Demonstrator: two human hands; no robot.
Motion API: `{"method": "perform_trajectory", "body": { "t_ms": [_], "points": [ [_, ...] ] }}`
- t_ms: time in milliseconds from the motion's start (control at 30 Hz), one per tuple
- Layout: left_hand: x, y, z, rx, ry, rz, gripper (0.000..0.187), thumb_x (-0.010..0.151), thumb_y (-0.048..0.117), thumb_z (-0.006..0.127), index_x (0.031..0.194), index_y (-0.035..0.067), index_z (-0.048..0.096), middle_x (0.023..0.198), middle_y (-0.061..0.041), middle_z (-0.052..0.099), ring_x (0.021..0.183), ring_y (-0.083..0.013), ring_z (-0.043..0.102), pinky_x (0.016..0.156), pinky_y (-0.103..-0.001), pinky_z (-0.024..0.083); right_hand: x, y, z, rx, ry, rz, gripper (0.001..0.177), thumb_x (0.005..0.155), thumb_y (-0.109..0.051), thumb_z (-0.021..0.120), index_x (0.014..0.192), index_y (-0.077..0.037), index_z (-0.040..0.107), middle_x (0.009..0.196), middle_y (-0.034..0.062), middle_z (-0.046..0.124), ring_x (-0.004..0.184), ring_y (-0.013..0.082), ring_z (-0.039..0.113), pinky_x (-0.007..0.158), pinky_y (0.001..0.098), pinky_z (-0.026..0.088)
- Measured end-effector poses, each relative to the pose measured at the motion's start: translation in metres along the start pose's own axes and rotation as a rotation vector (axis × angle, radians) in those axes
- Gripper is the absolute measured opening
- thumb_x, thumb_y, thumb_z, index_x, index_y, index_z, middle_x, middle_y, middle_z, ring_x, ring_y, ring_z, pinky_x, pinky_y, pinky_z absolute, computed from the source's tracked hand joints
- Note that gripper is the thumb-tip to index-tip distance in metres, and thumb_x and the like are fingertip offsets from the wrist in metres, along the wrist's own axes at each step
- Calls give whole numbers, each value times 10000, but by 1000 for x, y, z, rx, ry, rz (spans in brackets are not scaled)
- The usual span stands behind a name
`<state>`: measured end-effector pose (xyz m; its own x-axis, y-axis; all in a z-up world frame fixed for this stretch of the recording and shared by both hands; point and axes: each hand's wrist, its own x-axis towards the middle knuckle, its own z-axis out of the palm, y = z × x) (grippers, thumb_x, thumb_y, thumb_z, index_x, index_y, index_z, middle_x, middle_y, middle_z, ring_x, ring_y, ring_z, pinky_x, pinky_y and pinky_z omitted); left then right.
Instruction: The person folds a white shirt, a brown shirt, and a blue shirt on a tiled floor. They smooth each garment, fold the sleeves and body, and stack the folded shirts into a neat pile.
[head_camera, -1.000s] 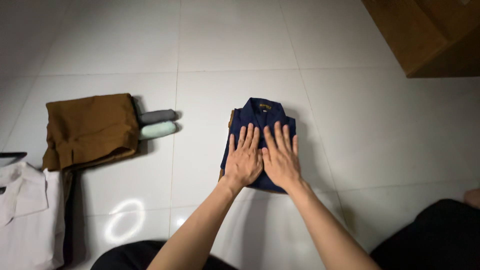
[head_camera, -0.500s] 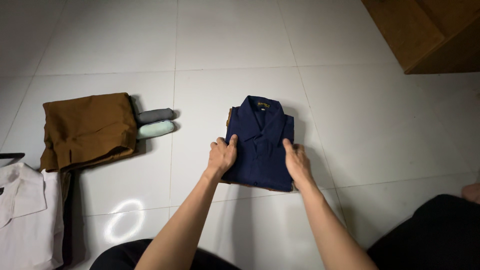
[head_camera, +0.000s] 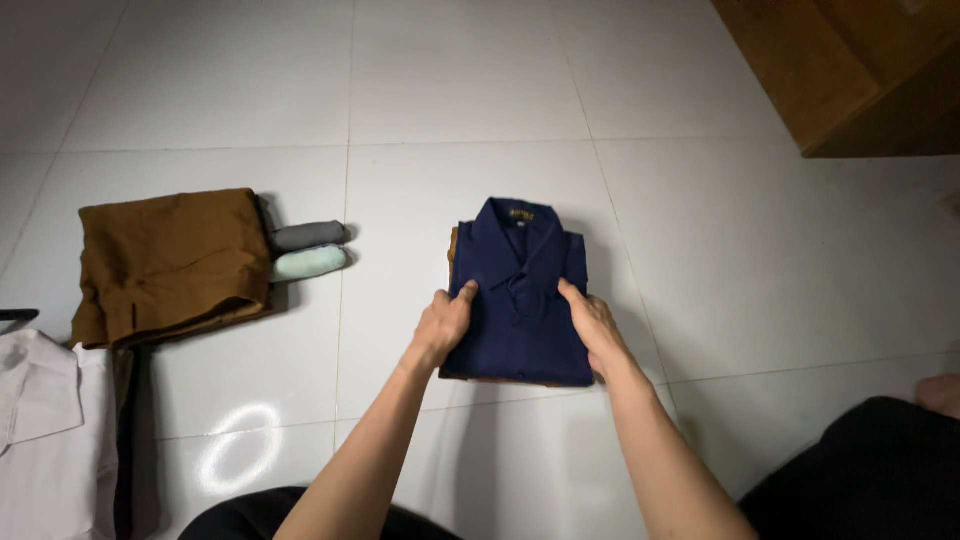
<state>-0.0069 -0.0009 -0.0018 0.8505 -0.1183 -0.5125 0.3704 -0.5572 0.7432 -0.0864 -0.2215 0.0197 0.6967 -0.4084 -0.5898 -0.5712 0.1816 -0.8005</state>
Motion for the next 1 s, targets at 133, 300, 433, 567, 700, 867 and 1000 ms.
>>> {"method": "perform_trajectory", "body": {
  "t_ms": [133,300,433,567,700,867,1000],
  "points": [
    [-3,-1,3,-14,99,116,810,950,673,448,1226,-76,586,1165,-376,666,1141,-486,650,1027,-489,491,16,-7,-2,-195,73,-276,857,863,-580,640,1405,78,550,1364,232,636,1283,313,613,1040,388,491],
    [-5,-9,7,-104,66,41,792,941,663,441,1211,-74,554,1065,-329,688,1023,-431,730,938,-468,572,47,0,-4,-497,191,-339,928,892,-655,618,1426,90,477,1373,308,574,1285,379,582,1039,417,493],
    [-7,-2,4,-149,92,32,779,931,619,491,1327,-50,461,1090,-309,656,1022,-419,708,949,-475,567,57,3,-4,-657,231,-316,815,923,-668,550,1317,43,610,1280,324,665,1214,444,635,1034,472,504],
    [-23,6,12,26,371,306,761,958,481,513,1492,-42,370,1289,-324,608,1218,-451,599,1070,-482,467,38,5,4,-756,383,-569,748,957,-561,569,1438,8,497,1349,324,571,1285,490,521,1081,523,418],
    [-38,22,27,481,660,717,728,962,432,550,1560,79,332,1523,-208,459,1412,-383,433,1119,-526,365,15,-1,15,-921,460,-1182,656,998,-417,560,1539,-70,431,1535,325,451,1396,466,439,1126,538,365],
    [-33,31,36,209,443,278,879,933,512,575,1567,33,199,1492,-282,390,1379,-439,379,1049,-567,382,17,-5,28,-929,448,-819,842,949,-575,572,1557,-49,321,1519,317,426,1396,474,418,1112,546,364],
    [-16,6,31,20,294,185,889,959,555,535,1575,1,213,1408,-347,445,1268,-497,516,1067,-513,461,23,4,19,-602,248,-502,993,883,-689,564,1542,7,306,1451,332,495,1347,485,500,1110,500,429]
  ]
}}
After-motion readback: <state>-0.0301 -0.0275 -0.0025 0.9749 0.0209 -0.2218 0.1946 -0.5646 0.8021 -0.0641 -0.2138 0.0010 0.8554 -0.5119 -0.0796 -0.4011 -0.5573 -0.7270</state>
